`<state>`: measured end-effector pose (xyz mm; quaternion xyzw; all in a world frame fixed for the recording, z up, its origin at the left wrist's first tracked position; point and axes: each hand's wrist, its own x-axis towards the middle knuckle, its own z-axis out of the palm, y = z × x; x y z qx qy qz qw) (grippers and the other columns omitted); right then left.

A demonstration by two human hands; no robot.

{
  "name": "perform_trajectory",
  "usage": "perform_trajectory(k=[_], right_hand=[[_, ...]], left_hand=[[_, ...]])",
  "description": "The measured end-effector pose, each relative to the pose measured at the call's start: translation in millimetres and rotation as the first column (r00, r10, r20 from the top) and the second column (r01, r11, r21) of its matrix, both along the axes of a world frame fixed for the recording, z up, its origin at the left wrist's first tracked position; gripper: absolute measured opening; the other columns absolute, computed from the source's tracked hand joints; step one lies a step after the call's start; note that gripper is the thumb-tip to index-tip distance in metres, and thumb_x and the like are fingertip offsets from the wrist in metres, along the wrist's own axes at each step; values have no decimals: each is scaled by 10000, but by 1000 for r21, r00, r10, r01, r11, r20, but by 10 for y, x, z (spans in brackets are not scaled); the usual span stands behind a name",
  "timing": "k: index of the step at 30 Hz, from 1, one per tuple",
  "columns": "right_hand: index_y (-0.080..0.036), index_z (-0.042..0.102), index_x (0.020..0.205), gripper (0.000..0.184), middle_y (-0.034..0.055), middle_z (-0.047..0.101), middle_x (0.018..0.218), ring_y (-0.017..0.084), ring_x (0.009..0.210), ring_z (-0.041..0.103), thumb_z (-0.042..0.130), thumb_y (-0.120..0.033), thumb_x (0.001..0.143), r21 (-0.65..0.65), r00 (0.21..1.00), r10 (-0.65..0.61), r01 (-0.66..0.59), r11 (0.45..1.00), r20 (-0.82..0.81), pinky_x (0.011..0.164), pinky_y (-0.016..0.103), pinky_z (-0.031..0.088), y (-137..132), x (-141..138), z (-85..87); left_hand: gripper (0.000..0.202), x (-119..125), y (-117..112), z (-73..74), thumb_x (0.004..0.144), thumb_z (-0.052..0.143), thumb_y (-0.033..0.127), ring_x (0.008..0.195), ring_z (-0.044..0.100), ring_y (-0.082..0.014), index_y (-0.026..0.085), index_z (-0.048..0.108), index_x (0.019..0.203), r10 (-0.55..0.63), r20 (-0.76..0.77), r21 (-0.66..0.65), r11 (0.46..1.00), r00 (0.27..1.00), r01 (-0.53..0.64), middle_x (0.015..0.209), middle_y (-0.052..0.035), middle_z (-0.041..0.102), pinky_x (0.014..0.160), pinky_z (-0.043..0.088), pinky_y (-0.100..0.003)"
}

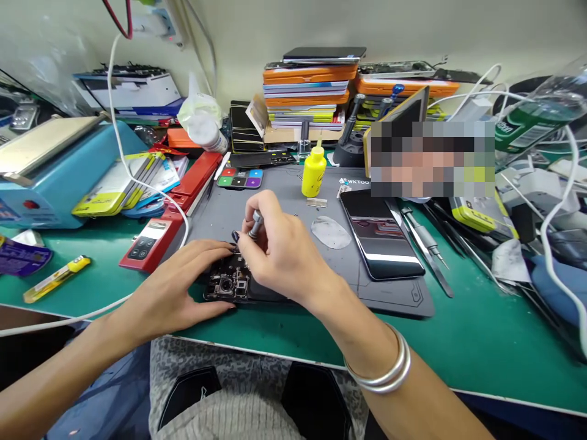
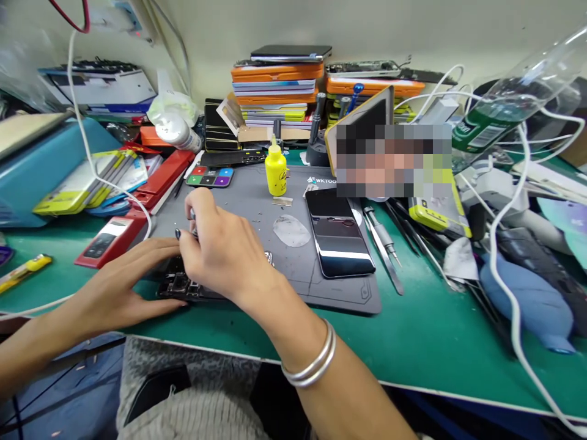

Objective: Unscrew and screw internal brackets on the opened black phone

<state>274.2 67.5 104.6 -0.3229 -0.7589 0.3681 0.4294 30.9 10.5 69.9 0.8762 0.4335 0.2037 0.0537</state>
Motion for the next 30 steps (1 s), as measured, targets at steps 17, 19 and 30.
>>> perform_trajectory(k=[17,19,30], right_hand=[[-288,355,955,297,-96,621,797,91,493,648,643,-290,880,-351,969,-215,160,923,-125,478,235,540,142,-49,-132],[-278,399,950,281,-93,622,785,73,482,592,665,-240,867,-269,968,-218,178,946,-127,461,221,503,109,-3,-55],[-288,497,1102,264,-30,702,901,160,782,776,705,-193,969,262,872,-292,410,874,-392,621,282,650,-29,172,305]], left_hand=[[416,55,-16,-191,1054,664,525,1279,766,-322,169,695,1267,-54,96,243,970,994,29,1358,-170,800,1085,648,-477],[426,56,-26,-204,1085,607,520,1289,761,-315,162,687,1302,-38,114,251,968,993,9,1369,-167,795,1099,640,-472],[261,52,203,-325,1055,710,409,1055,757,-216,180,724,1180,13,278,72,997,961,-34,1181,-68,769,935,674,-430]])
